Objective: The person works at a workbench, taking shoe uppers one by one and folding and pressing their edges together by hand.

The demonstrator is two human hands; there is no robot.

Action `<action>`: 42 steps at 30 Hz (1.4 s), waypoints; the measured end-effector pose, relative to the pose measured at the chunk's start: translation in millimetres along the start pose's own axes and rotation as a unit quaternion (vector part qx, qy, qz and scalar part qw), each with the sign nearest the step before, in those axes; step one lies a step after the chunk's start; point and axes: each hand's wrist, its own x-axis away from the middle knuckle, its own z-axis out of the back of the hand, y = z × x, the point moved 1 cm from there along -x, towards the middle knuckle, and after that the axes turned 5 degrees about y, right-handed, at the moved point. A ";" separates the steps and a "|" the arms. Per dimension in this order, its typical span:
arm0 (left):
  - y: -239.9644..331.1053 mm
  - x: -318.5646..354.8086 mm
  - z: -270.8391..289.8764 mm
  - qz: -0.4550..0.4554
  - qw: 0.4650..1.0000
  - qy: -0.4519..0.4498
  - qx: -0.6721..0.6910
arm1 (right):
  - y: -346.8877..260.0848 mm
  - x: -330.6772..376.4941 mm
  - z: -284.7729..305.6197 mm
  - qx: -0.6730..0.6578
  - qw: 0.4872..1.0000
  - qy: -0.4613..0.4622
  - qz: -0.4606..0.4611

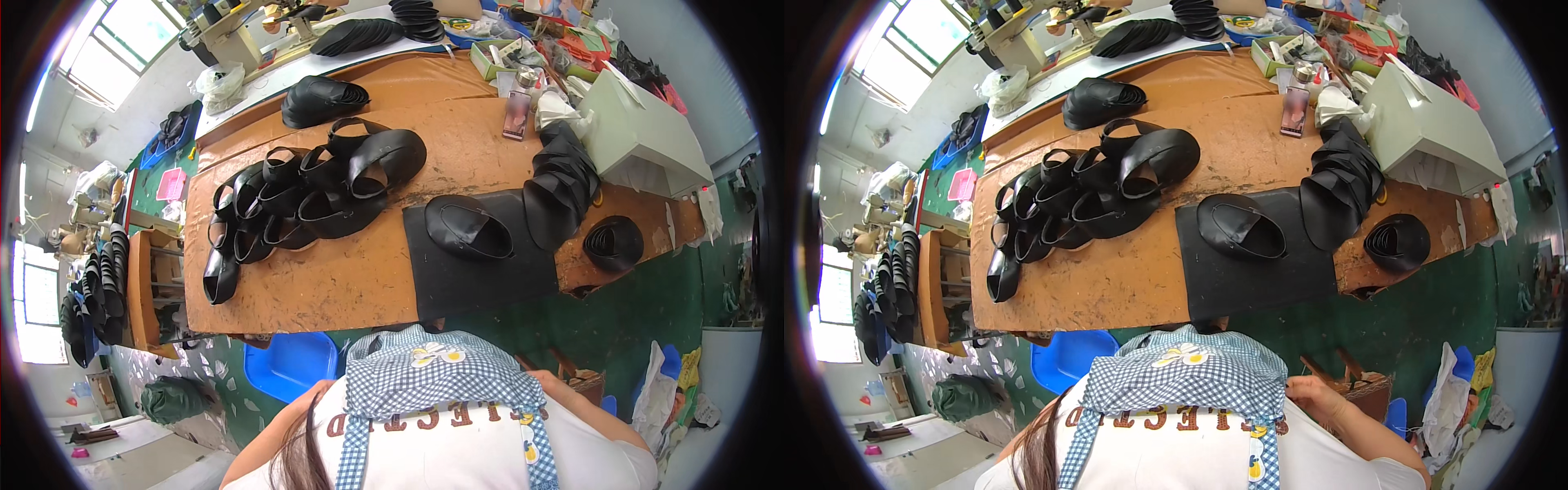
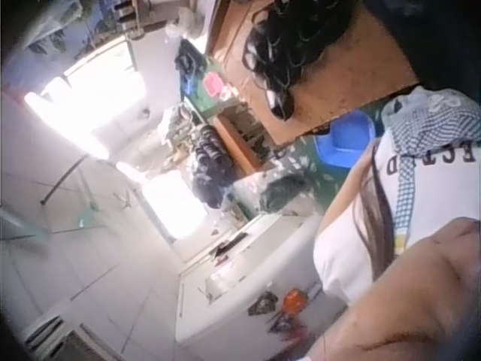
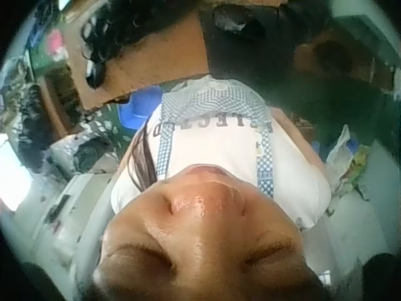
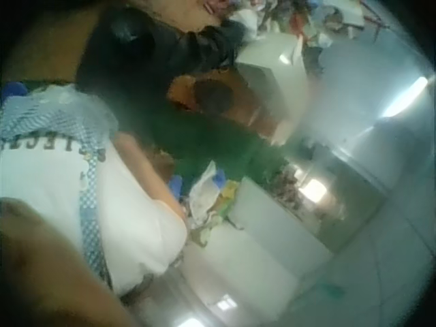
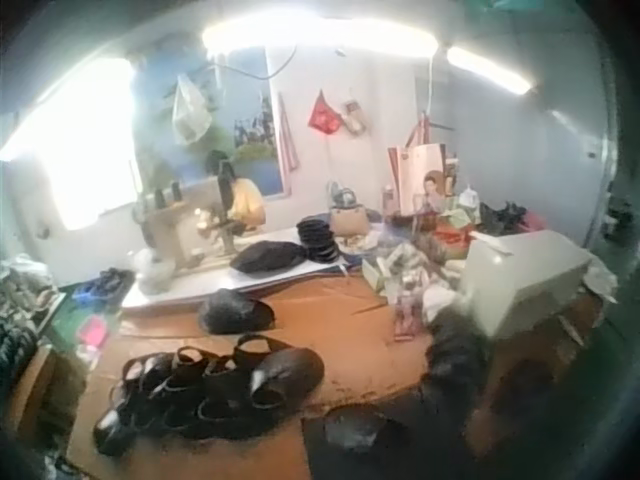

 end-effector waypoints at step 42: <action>-21.3 -53.8 148.9 -0.165 0.911 0.322 -0.198 | -149.2 -120.2 -202.2 0.388 0.872 -0.229 0.194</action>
